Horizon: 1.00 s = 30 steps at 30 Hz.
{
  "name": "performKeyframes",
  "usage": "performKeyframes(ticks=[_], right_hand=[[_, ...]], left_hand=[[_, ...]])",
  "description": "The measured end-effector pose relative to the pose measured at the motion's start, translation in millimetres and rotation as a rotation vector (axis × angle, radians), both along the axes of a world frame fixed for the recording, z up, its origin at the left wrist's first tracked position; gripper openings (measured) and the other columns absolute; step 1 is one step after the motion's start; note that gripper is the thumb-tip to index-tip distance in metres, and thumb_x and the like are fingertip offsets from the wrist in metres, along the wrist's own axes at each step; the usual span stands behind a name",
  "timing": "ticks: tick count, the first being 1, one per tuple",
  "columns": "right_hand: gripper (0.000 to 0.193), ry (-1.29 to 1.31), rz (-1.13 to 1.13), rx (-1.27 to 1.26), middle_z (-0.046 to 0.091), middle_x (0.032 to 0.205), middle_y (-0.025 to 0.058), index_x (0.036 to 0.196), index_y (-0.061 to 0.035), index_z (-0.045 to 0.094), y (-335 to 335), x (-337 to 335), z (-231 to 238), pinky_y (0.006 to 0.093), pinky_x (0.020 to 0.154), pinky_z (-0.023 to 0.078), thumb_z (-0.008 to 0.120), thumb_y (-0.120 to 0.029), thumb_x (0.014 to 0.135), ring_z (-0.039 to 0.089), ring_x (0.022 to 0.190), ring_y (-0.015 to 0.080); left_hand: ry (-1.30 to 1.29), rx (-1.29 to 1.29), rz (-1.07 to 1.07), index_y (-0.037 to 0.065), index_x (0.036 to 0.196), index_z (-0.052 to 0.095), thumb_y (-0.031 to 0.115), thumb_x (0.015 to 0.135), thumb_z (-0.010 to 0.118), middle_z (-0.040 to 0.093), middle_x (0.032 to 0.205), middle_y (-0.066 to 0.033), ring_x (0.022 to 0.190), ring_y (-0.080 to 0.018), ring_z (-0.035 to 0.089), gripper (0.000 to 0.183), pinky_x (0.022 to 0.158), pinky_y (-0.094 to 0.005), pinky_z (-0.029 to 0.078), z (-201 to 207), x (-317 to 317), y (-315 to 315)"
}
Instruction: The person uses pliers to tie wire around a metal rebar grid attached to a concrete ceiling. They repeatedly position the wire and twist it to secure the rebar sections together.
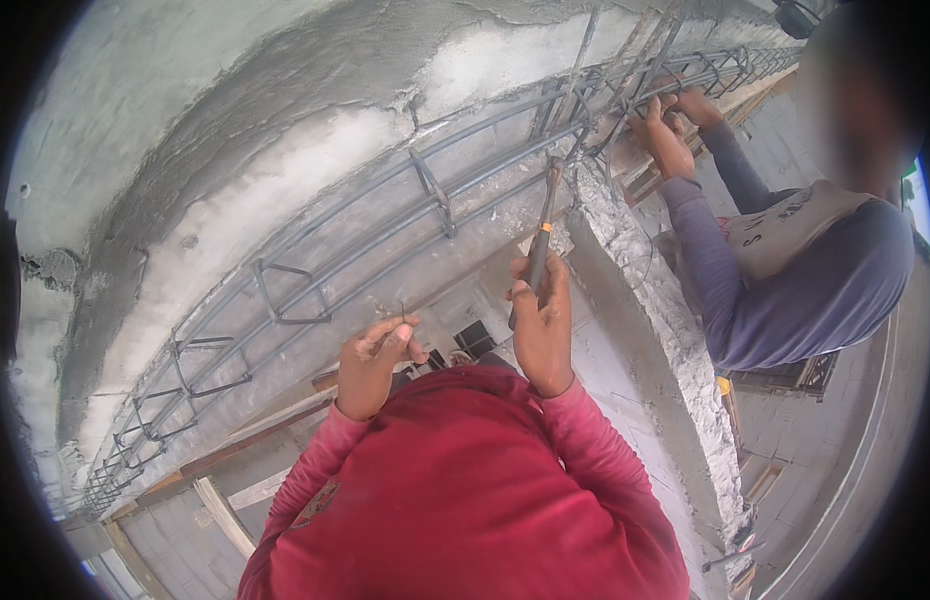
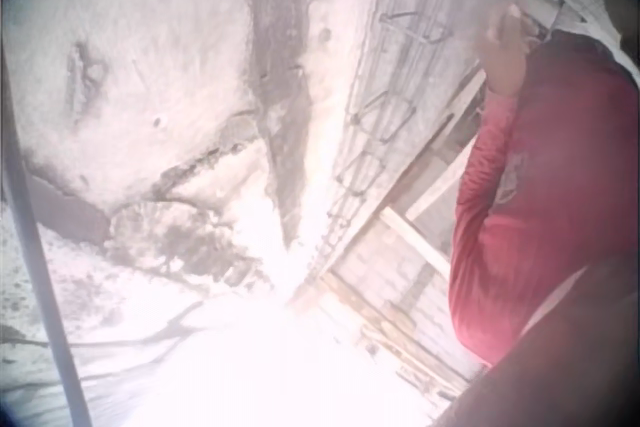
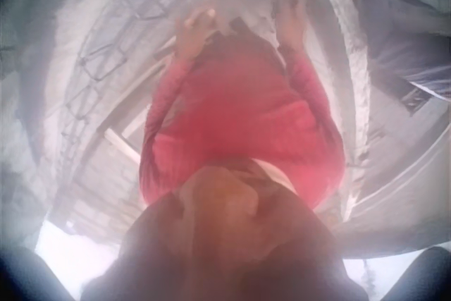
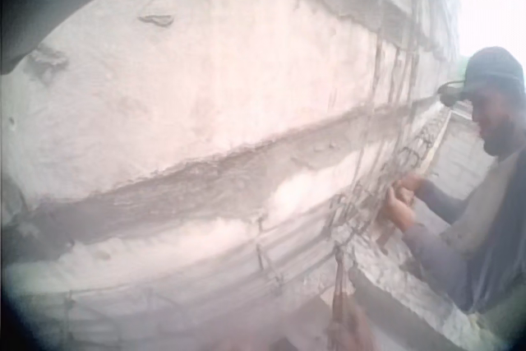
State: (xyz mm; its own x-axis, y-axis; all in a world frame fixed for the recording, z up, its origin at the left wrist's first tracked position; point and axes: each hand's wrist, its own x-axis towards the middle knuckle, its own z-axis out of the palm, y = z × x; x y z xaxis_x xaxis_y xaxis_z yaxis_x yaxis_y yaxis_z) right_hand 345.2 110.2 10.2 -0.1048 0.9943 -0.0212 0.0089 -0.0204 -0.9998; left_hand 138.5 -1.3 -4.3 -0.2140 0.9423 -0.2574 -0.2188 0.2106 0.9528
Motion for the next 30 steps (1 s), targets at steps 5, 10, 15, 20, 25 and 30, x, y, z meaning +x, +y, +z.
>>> performKeyframes(ticks=[5,10,15,20,25,30], right_hand=[[0.061,0.005,-0.099,0.072,0.057,0.139,0.0184,0.159,0.0050,0.033,28,-39,-9,0.0362,0.113,0.041,0.053,-0.005,0.103,0.054,0.131,0.0251],[0.059,-0.071,-0.145,0.198,0.057,0.139,0.0143,0.159,0.0046,0.035,22,-55,-22,0.0338,0.108,0.046,0.052,0.000,0.103,0.056,0.126,0.0210],[0.065,-0.066,-0.140,0.271,0.050,0.147,0.0196,0.164,0.0048,0.026,21,-67,-18,0.0370,0.113,0.043,0.050,-0.004,0.104,0.053,0.134,0.0265],[0.073,-0.162,-0.120,0.329,0.037,0.159,0.0291,0.167,0.0055,0.014,25,-58,-27,0.0460,0.118,0.039,0.050,-0.010,0.105,0.048,0.142,0.0360],[0.079,-0.580,-0.080,0.546,0.037,0.152,0.0375,0.165,0.0073,0.021,67,-57,-15,0.0536,0.116,0.038,0.061,-0.025,0.106,0.044,0.141,0.0489],[0.084,-0.829,-0.006,0.615,0.037,0.144,0.0404,0.166,0.0009,0.029,86,-57,-17,0.0554,0.111,0.041,0.069,-0.037,0.101,0.044,0.135,0.0549]], left_hand=[[-0.022,0.016,0.126,-0.005,0.125,0.072,0.017,0.109,0.065,0.076,0.100,-0.0075,0.092,-0.0127,0.070,0.028,0.088,-0.0277,0.057,-3,0,-20],[0.085,-0.014,0.269,-0.002,0.120,0.077,0.013,0.107,0.067,0.076,0.110,-0.0065,0.100,-0.0128,0.069,0.021,0.093,-0.0274,0.054,-2,-7,-42],[0.212,0.040,0.317,0.000,0.119,0.078,0.011,0.105,0.069,0.071,0.113,-0.0067,0.101,-0.0120,0.064,0.019,0.089,-0.0256,0.051,1,-11,-56],[0.184,0.031,0.324,0.001,0.116,0.080,0.011,0.103,0.072,0.070,0.111,-0.0069,0.100,-0.0130,0.063,0.019,0.087,-0.0271,0.050,9,-15,-61],[0.373,0.135,0.254,0.002,0.115,0.080,0.010,0.101,0.072,0.073,0.105,-0.0097,0.095,-0.0170,0.066,0.018,0.087,-0.0307,0.052,16,-17,-55],[0.476,0.159,0.200,0.005,0.115,0.081,0.010,0.101,0.072,0.074,0.103,-0.0088,0.094,-0.0177,0.066,0.017,0.087,-0.0321,0.051,27,-17,-49]])
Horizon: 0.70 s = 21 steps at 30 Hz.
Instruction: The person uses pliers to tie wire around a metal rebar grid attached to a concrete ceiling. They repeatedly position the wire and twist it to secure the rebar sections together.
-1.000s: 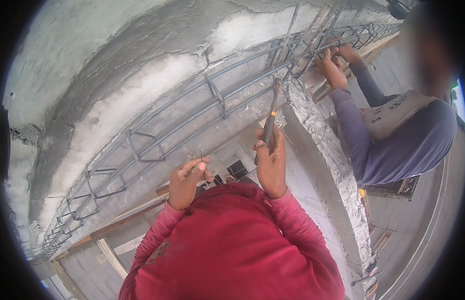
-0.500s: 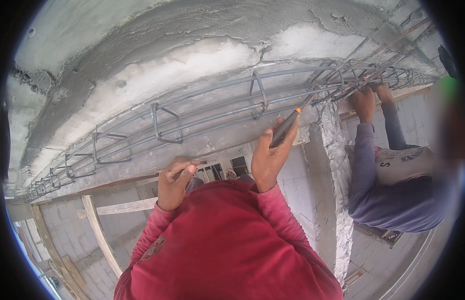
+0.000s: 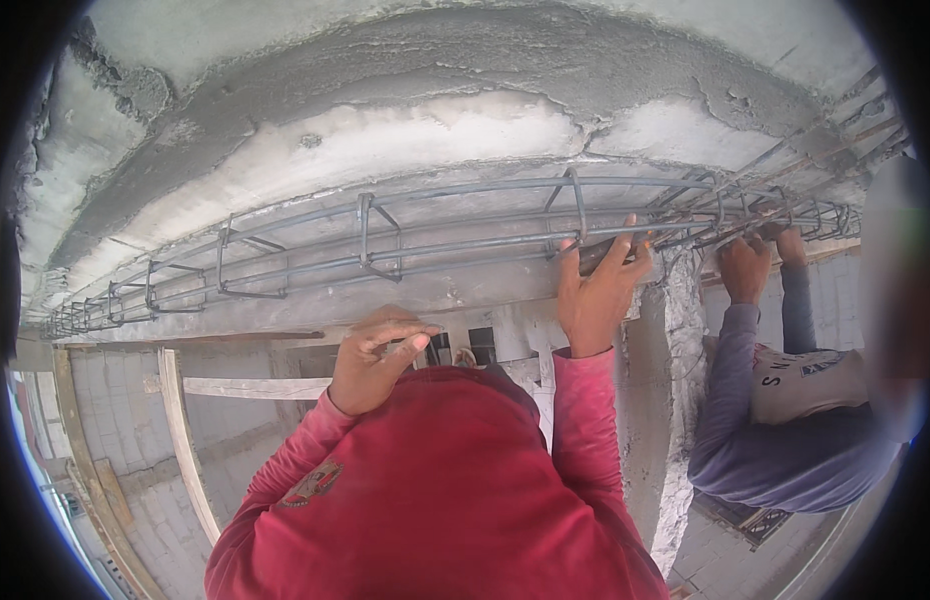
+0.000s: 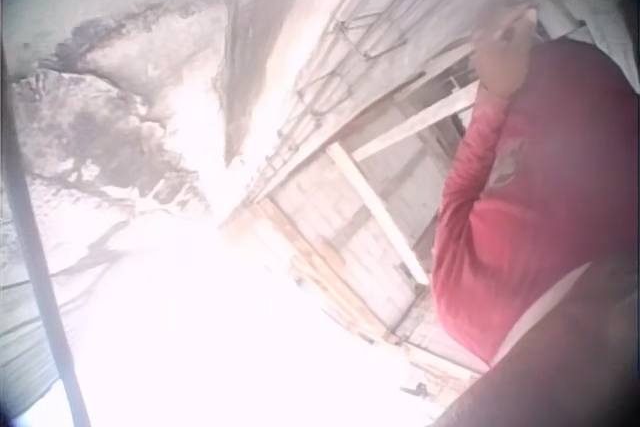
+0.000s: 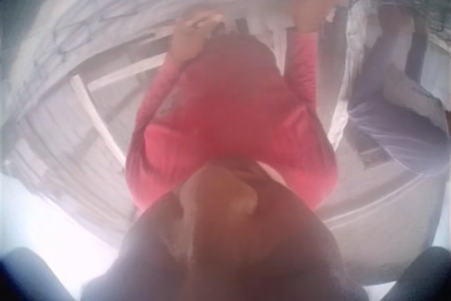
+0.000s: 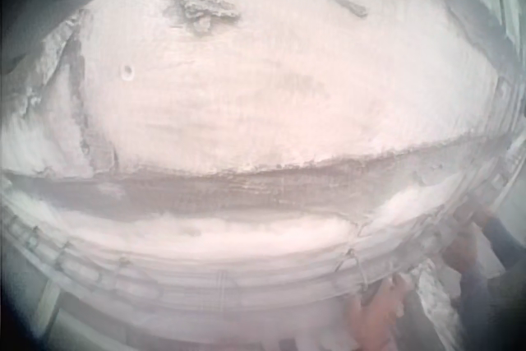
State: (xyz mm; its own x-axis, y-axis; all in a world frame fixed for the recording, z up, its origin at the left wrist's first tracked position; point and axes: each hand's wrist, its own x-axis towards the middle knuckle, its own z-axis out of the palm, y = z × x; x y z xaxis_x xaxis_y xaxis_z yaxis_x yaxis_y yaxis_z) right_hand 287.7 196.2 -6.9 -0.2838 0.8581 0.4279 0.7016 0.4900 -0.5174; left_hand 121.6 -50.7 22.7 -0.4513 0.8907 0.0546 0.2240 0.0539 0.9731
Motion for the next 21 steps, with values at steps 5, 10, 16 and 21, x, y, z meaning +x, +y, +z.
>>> performKeyframes(ticks=[5,10,16,21], right_hand=[[0.081,-0.090,0.095,0.084,0.038,0.143,0.0357,0.167,-0.0057,0.033,11,22,-12,0.0542,0.107,0.044,0.067,-0.040,0.103,0.047,0.129,0.0508],[0.047,0.170,0.025,0.096,0.054,0.129,0.0204,0.147,0.0019,0.054,-21,27,15,0.0394,0.099,0.049,0.058,-0.027,0.111,0.058,0.119,0.0303],[0.029,0.372,0.774,-0.700,0.071,0.098,0.0109,0.117,0.0031,0.071,-108,-19,33,0.0327,0.088,0.054,0.055,-0.021,0.112,0.068,0.093,0.0191],[0.031,0.207,0.996,-1.111,0.070,0.083,0.0053,0.114,0.0032,0.071,-130,-61,35,0.0308,0.080,0.056,0.055,-0.024,0.113,0.068,0.081,0.0151]], left_hand=[[0.014,0.062,0.056,0.004,0.115,0.081,0.011,0.101,0.072,0.073,0.098,-0.0090,0.093,-0.0178,0.067,0.018,0.084,-0.0317,0.053,-4,-3,-2],[-0.070,0.055,0.133,0.004,0.116,0.080,0.011,0.101,0.072,0.074,0.101,-0.0101,0.093,-0.0181,0.068,0.018,0.086,-0.0321,0.053,-7,-7,-15],[-0.018,0.098,0.135,0.004,0.116,0.079,0.012,0.102,0.070,0.076,0.108,-0.0117,0.096,-0.0185,0.066,0.018,0.087,-0.0333,0.053,-16,-12,-28],[0.051,0.097,0.156,0.006,0.112,0.080,0.012,0.104,0.069,0.076,0.109,-0.0100,0.106,-0.0163,0.065,0.014,0.093,-0.0341,0.052,-20,-24,-55]])
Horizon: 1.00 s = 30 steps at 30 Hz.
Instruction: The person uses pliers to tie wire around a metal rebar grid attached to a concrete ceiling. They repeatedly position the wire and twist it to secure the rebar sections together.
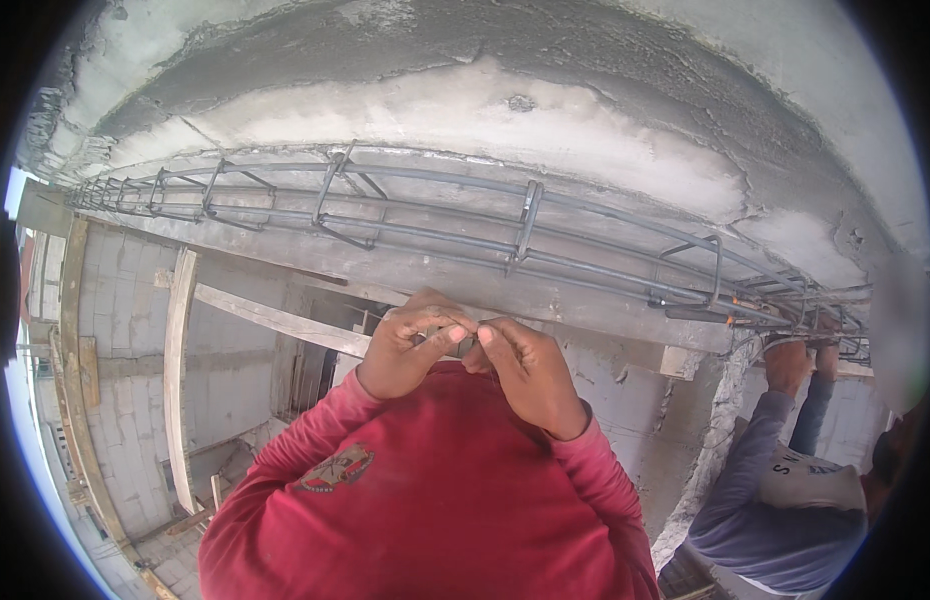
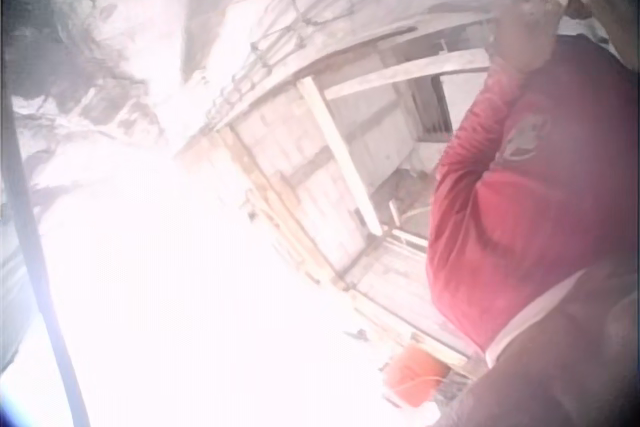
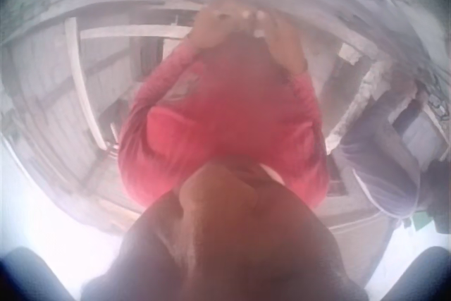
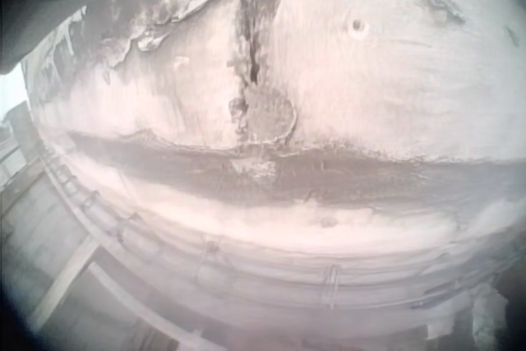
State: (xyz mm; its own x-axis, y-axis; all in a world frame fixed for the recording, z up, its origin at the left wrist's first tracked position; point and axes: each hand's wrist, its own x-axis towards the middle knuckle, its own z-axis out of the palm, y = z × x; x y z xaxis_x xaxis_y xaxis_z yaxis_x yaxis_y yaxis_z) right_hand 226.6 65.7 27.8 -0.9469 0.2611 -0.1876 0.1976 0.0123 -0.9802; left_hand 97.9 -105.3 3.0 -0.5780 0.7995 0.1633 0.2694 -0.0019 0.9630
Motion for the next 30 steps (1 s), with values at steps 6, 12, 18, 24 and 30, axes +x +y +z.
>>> performKeyframes(ticks=[6,12,18,24,30], right_hand=[[0.032,-0.064,0.061,-0.448,0.066,0.081,0.0036,0.117,0.0010,0.069,-31,-17,-17,0.0276,0.072,0.055,0.055,-0.028,0.114,0.065,0.079,0.0112],[0.038,-0.073,-0.146,-0.641,0.064,0.100,0.0035,0.119,-0.0022,0.066,-89,-48,-8,0.0289,0.081,0.057,0.052,-0.038,0.115,0.062,0.080,0.0111],[0.032,0.015,-0.261,-0.478,0.062,0.092,0.0002,0.118,-0.0046,0.066,-115,-58,-20,0.0279,0.082,0.052,0.053,-0.034,0.115,0.059,0.079,0.0106],[0.025,-0.054,-0.373,0.065,0.069,0.083,0.0003,0.120,-0.0009,0.074,-125,-63,-2,0.0265,0.074,0.049,0.060,-0.019,0.110,0.060,0.076,0.0100],[0.021,0.025,-0.480,0.529,0.079,0.098,0.0153,0.118,0.0005,0.076,-140,-69,-5,0.0323,0.072,0.053,0.067,-0.011,0.103,0.068,0.076,0.0186]], left_hand=[[-0.456,0.190,0.081,0.004,0.111,0.076,0.016,0.108,0.063,0.070,0.107,-0.0044,0.102,-0.0147,0.063,0.018,0.092,-0.0327,0.050,-30,-21,-33],[-0.384,0.193,-0.081,0.002,0.116,0.074,0.016,0.110,0.062,0.068,0.121,-0.0077,0.110,-0.0159,0.064,0.020,0.098,-0.0327,0.052,-29,-50,-53],[-0.486,0.300,-0.179,0.002,0.120,0.071,0.017,0.111,0.057,0.069,0.124,-0.0111,0.119,-0.0178,0.062,0.022,0.102,-0.0360,0.051,-38,-68,-60],[-0.755,0.228,-0.228,0.002,0.122,0.069,0.020,0.113,0.056,0.069,0.129,-0.0143,0.124,-0.0200,0.063,0.024,0.111,-0.0405,0.049,-36,-77,-62],[-0.966,0.339,-0.259,0.005,0.128,0.067,0.022,0.113,0.057,0.068,0.134,-0.0166,0.121,-0.0215,0.066,0.025,0.112,-0.0410,0.051,-44,-74,-60]])
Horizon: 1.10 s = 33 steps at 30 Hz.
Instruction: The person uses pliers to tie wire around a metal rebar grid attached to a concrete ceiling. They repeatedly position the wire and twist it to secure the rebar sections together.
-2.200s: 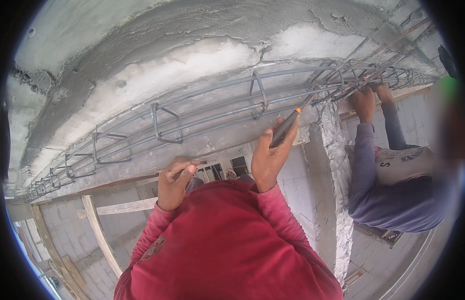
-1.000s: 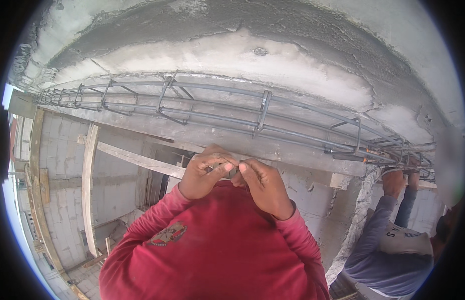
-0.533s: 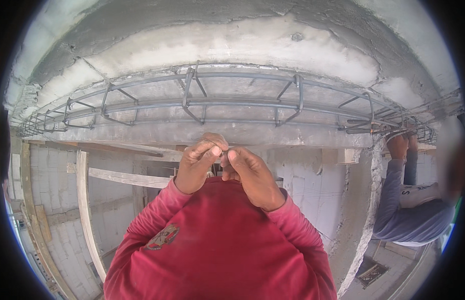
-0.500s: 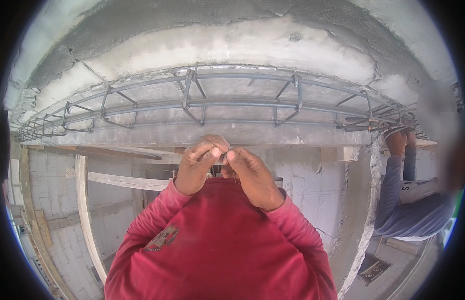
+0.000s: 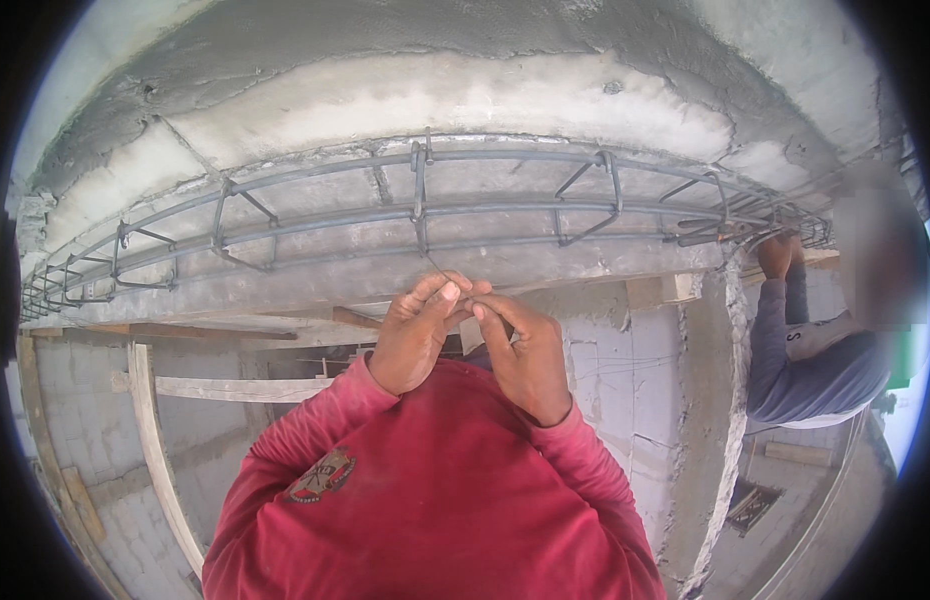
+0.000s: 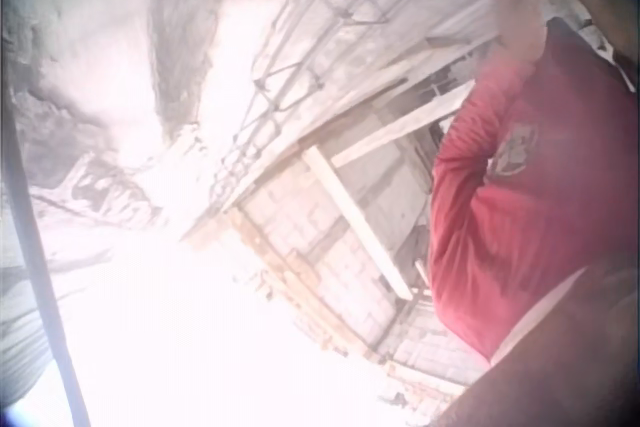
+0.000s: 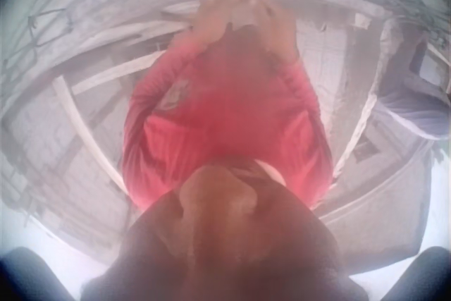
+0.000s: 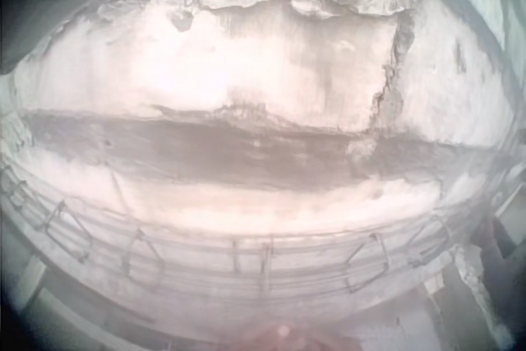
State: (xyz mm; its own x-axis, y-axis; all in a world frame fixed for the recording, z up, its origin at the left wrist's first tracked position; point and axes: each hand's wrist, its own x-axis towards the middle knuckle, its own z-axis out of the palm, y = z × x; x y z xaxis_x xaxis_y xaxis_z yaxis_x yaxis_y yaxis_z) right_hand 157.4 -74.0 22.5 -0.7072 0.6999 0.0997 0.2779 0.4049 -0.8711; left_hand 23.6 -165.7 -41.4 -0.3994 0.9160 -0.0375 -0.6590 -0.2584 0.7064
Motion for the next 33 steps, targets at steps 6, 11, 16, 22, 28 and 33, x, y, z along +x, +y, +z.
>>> performKeyframes(ticks=[6,11,16,22,28,33], right_hand=[[0.018,-0.152,-0.146,0.229,0.076,0.095,0.0181,0.113,0.0016,0.076,10,8,14,0.0364,0.074,0.054,0.068,-0.009,0.101,0.070,0.077,0.0277],[0.015,-0.157,-0.157,0.629,0.076,0.095,0.0202,0.104,0.0036,0.075,42,2,22,0.0436,0.076,0.055,0.068,-0.008,0.097,0.071,0.083,0.0384],[0.013,-0.325,-0.059,0.735,0.072,0.085,0.0197,0.088,-0.0010,0.070,57,-26,21,0.0504,0.071,0.054,0.066,-0.012,0.093,0.069,0.079,0.0419],[0.018,-0.451,0.049,0.748,0.071,0.079,0.0219,0.088,-0.0033,0.073,69,-61,19,0.0514,0.070,0.054,0.065,-0.018,0.094,0.069,0.076,0.0440],[0.025,-0.416,0.115,0.678,0.073,0.082,0.0215,0.088,-0.0057,0.078,86,-74,4,0.0536,0.075,0.055,0.063,-0.024,0.097,0.070,0.079,0.0449],[0.030,-0.345,0.060,0.600,0.074,0.087,0.0214,0.097,-0.0077,0.081,85,-80,-11,0.0531,0.078,0.055,0.063,-0.031,0.101,0.070,0.083,0.0446]], left_hand=[[0.188,-0.215,-0.089,0.001,0.140,0.061,0.025,0.112,0.059,0.068,0.136,-0.0184,0.120,-0.0227,0.067,0.037,0.111,-0.0397,0.052,16,-15,-14],[0.508,-0.289,-0.083,0.000,0.133,0.068,0.019,0.109,0.062,0.075,0.124,-0.0164,0.112,-0.0205,0.072,0.031,0.104,-0.0349,0.055,29,-45,-48],[1.268,-0.296,0.370,0.003,0.116,0.076,0.010,0.101,0.067,0.077,0.103,-0.0144,0.098,-0.0273,0.073,0.019,0.088,-0.0376,0.057,70,-96,-43],[1.723,-0.243,0.606,0.004,0.103,0.078,0.013,0.094,0.070,0.076,0.099,-0.0129,0.096,-0.0355,0.068,0.014,0.086,-0.0455,0.056,63,-135,-3],[1.883,-0.371,0.589,0.007,0.102,0.078,0.020,0.092,0.074,0.076,0.101,-0.0111,0.097,-0.0343,0.069,0.016,0.086,-0.0453,0.056,49,-131,-2],[1.910,-0.438,0.678,0.005,0.102,0.077,0.026,0.088,0.079,0.075,0.104,-0.0109,0.103,-0.0338,0.067,0.025,0.088,-0.0484,0.054,37,-119,-1]])
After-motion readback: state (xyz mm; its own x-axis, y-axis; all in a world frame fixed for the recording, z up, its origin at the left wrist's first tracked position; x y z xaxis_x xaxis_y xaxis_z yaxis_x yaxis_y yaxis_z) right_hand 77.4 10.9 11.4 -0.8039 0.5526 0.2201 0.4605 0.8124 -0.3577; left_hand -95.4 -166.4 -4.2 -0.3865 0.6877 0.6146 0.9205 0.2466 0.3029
